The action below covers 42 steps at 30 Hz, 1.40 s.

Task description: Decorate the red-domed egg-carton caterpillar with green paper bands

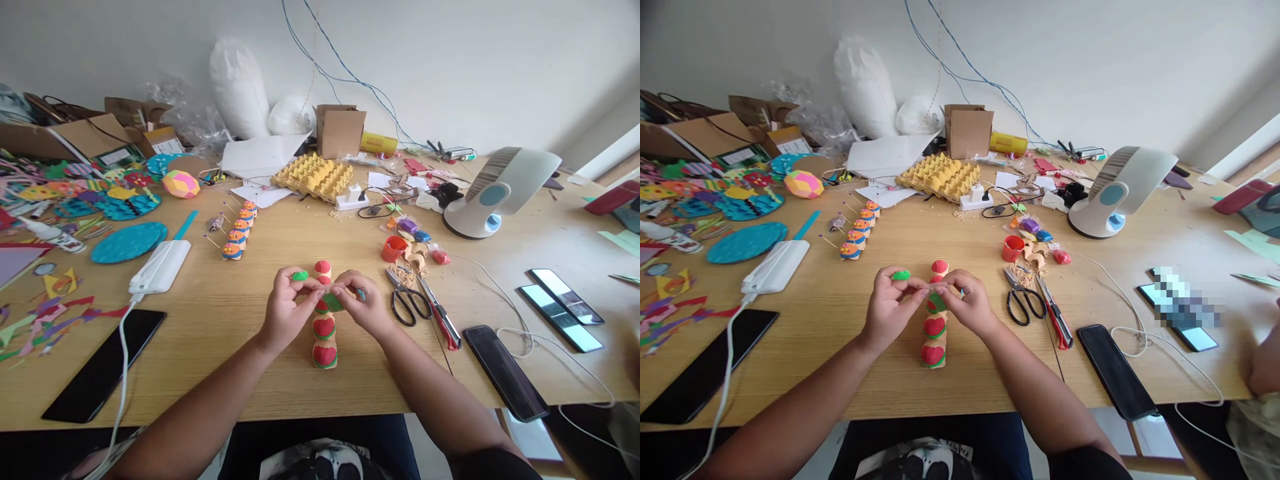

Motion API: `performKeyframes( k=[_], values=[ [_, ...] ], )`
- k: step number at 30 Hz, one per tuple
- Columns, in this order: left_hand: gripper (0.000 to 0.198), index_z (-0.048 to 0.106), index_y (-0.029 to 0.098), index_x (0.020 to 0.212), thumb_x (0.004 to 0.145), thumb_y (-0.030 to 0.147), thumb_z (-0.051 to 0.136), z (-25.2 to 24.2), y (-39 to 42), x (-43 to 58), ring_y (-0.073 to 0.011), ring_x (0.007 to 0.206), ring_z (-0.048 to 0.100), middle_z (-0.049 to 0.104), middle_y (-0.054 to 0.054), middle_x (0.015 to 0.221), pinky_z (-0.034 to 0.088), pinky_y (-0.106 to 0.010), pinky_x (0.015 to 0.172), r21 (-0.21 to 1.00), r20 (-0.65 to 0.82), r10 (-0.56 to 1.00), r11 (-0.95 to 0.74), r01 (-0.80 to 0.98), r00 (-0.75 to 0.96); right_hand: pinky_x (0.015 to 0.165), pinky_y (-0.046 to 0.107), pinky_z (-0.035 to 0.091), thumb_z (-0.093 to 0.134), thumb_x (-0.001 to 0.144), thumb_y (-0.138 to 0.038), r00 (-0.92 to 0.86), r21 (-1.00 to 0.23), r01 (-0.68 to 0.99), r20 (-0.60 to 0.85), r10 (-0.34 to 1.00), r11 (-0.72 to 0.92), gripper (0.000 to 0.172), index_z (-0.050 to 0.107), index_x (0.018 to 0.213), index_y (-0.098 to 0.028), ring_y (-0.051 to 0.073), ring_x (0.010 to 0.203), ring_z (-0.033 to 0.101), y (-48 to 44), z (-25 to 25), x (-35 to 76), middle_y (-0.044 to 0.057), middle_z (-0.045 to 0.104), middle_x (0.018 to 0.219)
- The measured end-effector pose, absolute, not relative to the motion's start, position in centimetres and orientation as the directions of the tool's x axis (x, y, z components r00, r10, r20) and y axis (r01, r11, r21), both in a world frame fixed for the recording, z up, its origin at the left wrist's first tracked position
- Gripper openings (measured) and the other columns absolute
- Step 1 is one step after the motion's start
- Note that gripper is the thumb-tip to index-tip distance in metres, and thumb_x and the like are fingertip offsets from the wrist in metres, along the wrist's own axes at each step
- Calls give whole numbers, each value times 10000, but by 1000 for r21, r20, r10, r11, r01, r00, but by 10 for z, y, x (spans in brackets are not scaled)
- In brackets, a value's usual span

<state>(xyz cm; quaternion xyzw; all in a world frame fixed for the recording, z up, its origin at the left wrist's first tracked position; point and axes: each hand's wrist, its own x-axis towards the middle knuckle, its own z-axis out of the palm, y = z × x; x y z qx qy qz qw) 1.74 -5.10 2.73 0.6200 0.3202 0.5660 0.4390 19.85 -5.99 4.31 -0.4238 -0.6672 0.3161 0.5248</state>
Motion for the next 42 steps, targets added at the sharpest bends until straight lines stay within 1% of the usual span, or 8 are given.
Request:
performKeyframes(
  k=[3, 6, 8, 11, 17, 22, 38, 42],
  values=[
    [539, 388, 250, 1315, 894, 268, 723, 24, -45, 17, -183, 1013, 718, 723, -79, 1100, 582, -336, 876, 913, 401, 903, -381, -142, 154, 638, 287, 454, 654, 891, -457, -10, -928, 236, 294, 956, 287, 266, 652, 823, -201, 161, 699, 586, -48, 37, 210, 26, 665, 773],
    [449, 492, 237, 1298, 912, 344, 695, 20, -38, 14, -185, 1064, 669, 679, -98, 1168, 563, -300, 840, 920, 376, 926, -369, -131, 30, 636, 306, 463, 593, 888, -418, 92, -925, 368, 136, 986, 93, 231, 637, 841, -197, 181, 666, 590, -32, 30, 232, 18, 640, 730],
    [370, 575, 222, 1248, 939, 412, 644, 18, -34, 12, -187, 1044, 649, 681, -100, 1158, 542, -281, 794, 937, 313, 949, -314, -151, -30, 763, 368, 497, 649, 821, -318, 181, -784, 619, 204, 962, 50, 140, 670, 866, -186, 230, 788, 628, -23, 26, 244, 52, 678, 814],
    [415, 674, 191, 1153, 957, 537, 553, 19, -32, 11, -187, 975, 622, 694, -110, 1134, 502, -268, 717, 948, 185, 983, -179, -265, -2, 907, 444, 497, 670, 823, -278, 222, -629, 770, 427, 877, 111, 279, 701, 1080, -173, 286, 967, 643, -19, 23, 249, 115, 698, 996],
    [722, 766, 154, 976, 925, 746, 355, 27, -32, 13, -175, 711, 526, 662, -108, 810, 396, -290, 566, 945, 37, 971, 43, -325, 236, 855, 420, 504, 682, 917, -362, 24, -472, 772, 691, 722, 426, 277, 723, 1173, -266, 258, 940, 605, -42, 29, 221, 93, 643, 1023],
    [764, 780, 188, 944, 934, 757, 270, 30, -35, 14, -181, 667, 503, 640, -99, 757, 377, -309, 546, 963, 61, 931, 40, -265, 360, 859, 432, 506, 735, 896, -400, -144, -546, 609, 637, 758, 575, 399, 687, 1274, -282, 259, 945, 622, -54, 32, 204, 92, 665, 1016],
    [899, 804, 156, 1020, 939, 761, 144, 38, -35, 9, -204, 693, 557, 673, -155, 798, 379, -316, 510, 952, -11, 826, 181, -248, 563, 791, 383, 473, 636, 975, -333, -213, -479, 593, 682, 699, 648, 154, 749, 1050, -260, 207, 796, 614, -54, 26, 208, 74, 728, 889],
    [594, 724, 208, 1264, 962, 644, 456, 38, -37, 6, -174, 764, 578, 701, -133, 1028, 433, -275, 562, 988, 99, 903, -40, -147, 418, 782, 371, 485, 623, 978, -368, -154, -624, 504, 615, 773, 597, 173, 736, 1009, -240, 200, 773, 605, -55, 35, 206, 60, 694, 815]
  ],
)
